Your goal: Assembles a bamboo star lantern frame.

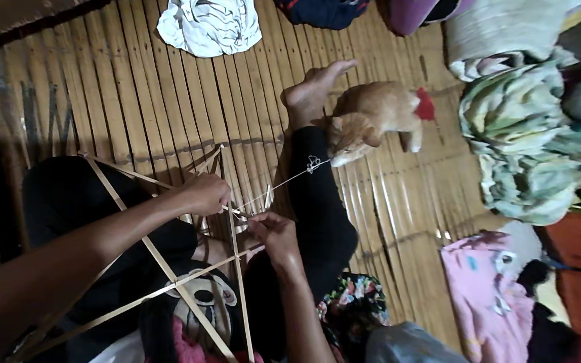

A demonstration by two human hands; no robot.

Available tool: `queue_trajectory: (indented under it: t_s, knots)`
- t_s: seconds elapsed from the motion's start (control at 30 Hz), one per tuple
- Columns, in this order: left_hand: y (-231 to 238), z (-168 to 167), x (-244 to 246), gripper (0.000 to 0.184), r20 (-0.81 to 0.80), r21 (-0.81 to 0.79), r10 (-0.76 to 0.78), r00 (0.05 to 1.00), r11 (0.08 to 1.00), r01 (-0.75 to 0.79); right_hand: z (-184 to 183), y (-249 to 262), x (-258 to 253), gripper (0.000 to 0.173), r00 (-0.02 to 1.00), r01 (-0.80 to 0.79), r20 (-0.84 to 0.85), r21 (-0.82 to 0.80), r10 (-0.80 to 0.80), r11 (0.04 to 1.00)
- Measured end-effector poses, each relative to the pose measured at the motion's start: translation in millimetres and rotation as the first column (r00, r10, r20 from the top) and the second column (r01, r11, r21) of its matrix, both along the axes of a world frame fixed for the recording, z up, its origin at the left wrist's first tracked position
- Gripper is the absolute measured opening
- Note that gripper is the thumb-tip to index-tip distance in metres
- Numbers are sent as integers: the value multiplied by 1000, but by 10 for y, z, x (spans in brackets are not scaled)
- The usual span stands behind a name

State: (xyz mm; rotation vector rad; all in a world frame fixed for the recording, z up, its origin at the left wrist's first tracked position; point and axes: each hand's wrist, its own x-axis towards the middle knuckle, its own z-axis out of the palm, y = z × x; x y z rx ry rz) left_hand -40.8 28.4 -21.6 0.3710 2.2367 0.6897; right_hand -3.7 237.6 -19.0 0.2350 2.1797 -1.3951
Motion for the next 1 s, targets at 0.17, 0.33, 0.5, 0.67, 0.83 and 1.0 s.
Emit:
queue_trajectory:
  t_s: [0.17, 0.33, 0.5, 0.67, 0.83, 1.0]
  knots:
    - [-16, 11, -12, 10, 12, 6, 1, 1000, 1000, -2, -4, -138, -55, 7, 996, -85, 50, 256, 75, 963]
    - [-19, 13, -39, 10, 37, 22, 15, 999, 1000, -16, -22, -241, -29, 8, 994, -107, 56, 317, 94, 942]
    - [-21, 33, -70, 12, 61, 5, 2, 998, 1000, -2, -38, -384, 10, 9, 997, -81, 36, 341, 73, 937]
    - [-12, 58, -97, 13, 82, 0, -5, 997, 1000, 5, -42, -428, 75, 9, 998, -51, -25, 382, 65, 923]
    - [-17, 39, -98, 12, 85, 10, 16, 996, 1000, -16, -89, -431, 125, 6, 991, -19, -118, 359, 65, 933]
    - [-32, 42, -131, 15, 119, 5, -9, 993, 1000, 9, -99, -426, 103, 6, 985, -76, -121, 357, 126, 931]
